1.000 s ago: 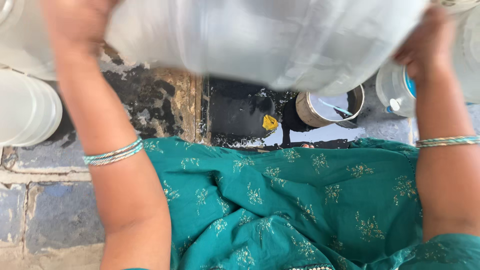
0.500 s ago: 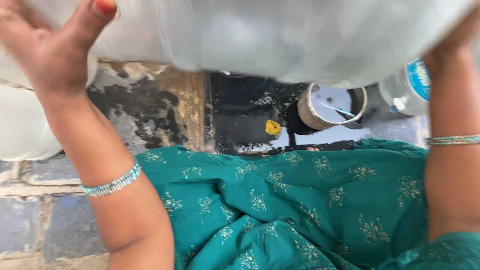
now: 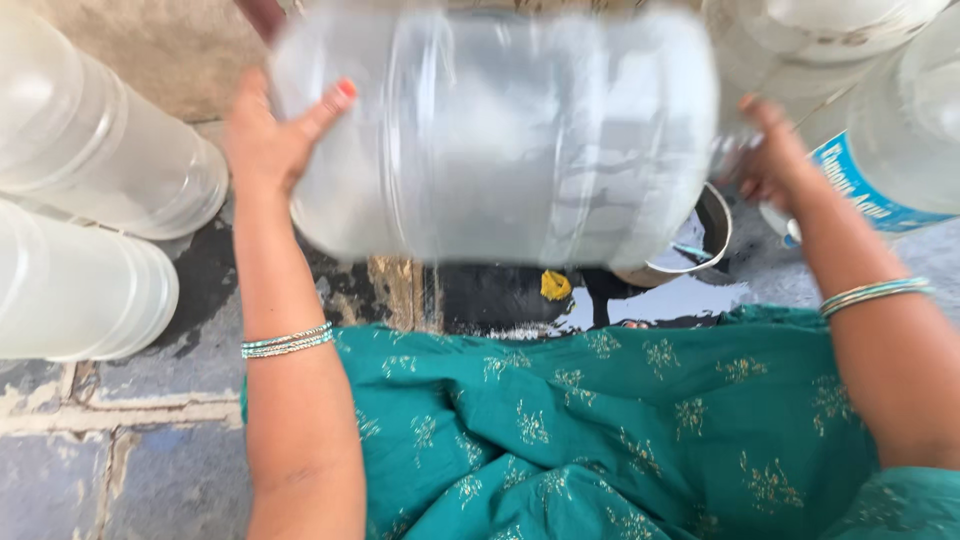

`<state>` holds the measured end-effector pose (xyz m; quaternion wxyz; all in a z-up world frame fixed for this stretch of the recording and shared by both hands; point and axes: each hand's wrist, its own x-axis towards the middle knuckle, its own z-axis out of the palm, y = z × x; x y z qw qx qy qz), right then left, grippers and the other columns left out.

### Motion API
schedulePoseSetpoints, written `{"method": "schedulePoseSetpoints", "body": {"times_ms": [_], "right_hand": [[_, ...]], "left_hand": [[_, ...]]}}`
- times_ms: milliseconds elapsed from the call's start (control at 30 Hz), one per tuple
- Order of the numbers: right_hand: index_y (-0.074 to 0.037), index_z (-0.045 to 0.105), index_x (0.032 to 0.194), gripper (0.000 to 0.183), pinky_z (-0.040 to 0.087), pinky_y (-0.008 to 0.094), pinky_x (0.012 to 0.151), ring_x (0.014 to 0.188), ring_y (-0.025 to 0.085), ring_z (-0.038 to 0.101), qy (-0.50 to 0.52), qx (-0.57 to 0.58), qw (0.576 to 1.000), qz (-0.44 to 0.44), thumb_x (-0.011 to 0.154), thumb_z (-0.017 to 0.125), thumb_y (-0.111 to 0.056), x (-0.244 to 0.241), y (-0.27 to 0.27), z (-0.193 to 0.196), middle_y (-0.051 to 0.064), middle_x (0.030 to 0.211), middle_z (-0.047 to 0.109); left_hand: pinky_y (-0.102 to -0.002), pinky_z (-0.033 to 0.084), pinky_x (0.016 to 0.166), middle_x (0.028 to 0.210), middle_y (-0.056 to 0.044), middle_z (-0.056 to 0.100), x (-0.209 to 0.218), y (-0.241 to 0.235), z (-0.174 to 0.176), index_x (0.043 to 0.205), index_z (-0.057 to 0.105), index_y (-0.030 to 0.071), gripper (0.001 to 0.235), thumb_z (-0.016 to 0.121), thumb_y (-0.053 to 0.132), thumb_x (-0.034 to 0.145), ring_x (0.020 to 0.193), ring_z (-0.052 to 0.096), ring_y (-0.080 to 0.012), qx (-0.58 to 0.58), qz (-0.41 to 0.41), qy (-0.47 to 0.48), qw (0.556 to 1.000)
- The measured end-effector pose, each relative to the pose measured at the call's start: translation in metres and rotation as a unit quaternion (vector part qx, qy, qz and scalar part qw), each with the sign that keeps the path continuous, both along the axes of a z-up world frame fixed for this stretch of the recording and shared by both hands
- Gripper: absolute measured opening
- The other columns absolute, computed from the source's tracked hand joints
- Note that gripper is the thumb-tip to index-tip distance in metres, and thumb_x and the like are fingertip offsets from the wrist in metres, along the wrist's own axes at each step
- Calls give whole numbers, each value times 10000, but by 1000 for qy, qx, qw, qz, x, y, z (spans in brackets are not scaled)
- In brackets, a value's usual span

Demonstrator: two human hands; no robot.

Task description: The person scrubs the exterior of a large plastic water dispenser bottle with a yellow sponge, then rinses it with water from a jug. The person shakes the bottle to remove excess water and places it upright among other bottles.

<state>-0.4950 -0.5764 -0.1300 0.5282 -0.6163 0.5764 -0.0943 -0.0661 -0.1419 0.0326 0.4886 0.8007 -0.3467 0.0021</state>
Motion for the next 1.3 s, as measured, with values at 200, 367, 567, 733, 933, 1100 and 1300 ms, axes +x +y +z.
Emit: {"method": "schedulePoseSetpoints", "body": {"times_ms": [200, 367, 567, 733, 933, 1100, 1300], "right_hand": [[-87, 590, 791, 751, 244, 315, 388, 442, 154, 377, -21, 44, 999, 7, 904, 425, -811, 8, 19, 16, 102, 655, 585], [-109, 575, 922, 656, 260, 307, 423, 518, 148, 463, -318, -130, 939, 16, 1032, 463, -746, 4, 8, 70, 38, 731, 546], [-69, 544, 1025, 680, 287, 321, 443, 606, 175, 488, -449, -156, 879, 37, 1055, 431, -739, 1, 10, 90, 79, 863, 554], [-36, 517, 1110, 707, 310, 332, 459, 679, 197, 510, -352, -130, 927, 4, 1074, 403, -733, 5, 12, 68, 113, 972, 561], [-69, 616, 901, 762, 272, 301, 399, 435, 135, 374, -19, 13, 1000, -7, 962, 364, -786, 14, 27, 28, 97, 630, 595], [-113, 615, 894, 631, 281, 307, 392, 439, 123, 427, -71, -49, 996, -10, 1001, 419, -703, 19, 30, 31, 59, 641, 593], [-196, 617, 1111, 322, 322, 295, 474, 553, 140, 489, -437, -142, 888, -11, 1082, 487, -490, 3, -1, 73, -7, 852, 634]], "left_hand": [[-364, 579, 860, 1017, -102, 766, 2, 0, -12, 1078, 712, 31, 689, 951, 540, 681, 921, 744, -211, 35, 28, 67, 997], [-325, 347, 1234, 1524, -122, 491, 20, 41, 8, 1546, 409, 36, 895, 981, 309, 914, 1407, 461, -220, -181, -99, -171, 964], [-272, 262, 1355, 1704, 33, 305, 39, 67, 8, 1675, 208, 197, 1125, 1000, 281, 881, 1562, 301, -109, -258, -203, -239, 914], [-362, 328, 1328, 1597, -129, 496, 31, 37, -1, 1634, 373, 8, 1074, 990, 401, 848, 1510, 458, -238, -195, -140, -134, 961], [-392, 571, 861, 993, -164, 747, 11, 9, -11, 1105, 731, -21, 750, 945, 592, 729, 912, 734, -242, 46, 41, 22, 998], [-352, 587, 827, 1001, -142, 752, 7, 18, 4, 1077, 713, -17, 712, 972, 553, 739, 889, 736, -220, 36, 50, 58, 996], [-338, 502, 1150, 1401, -130, 593, 22, 55, 19, 1415, 525, -33, 704, 941, 207, 900, 1318, 583, -209, -246, -156, -31, 956]]}}
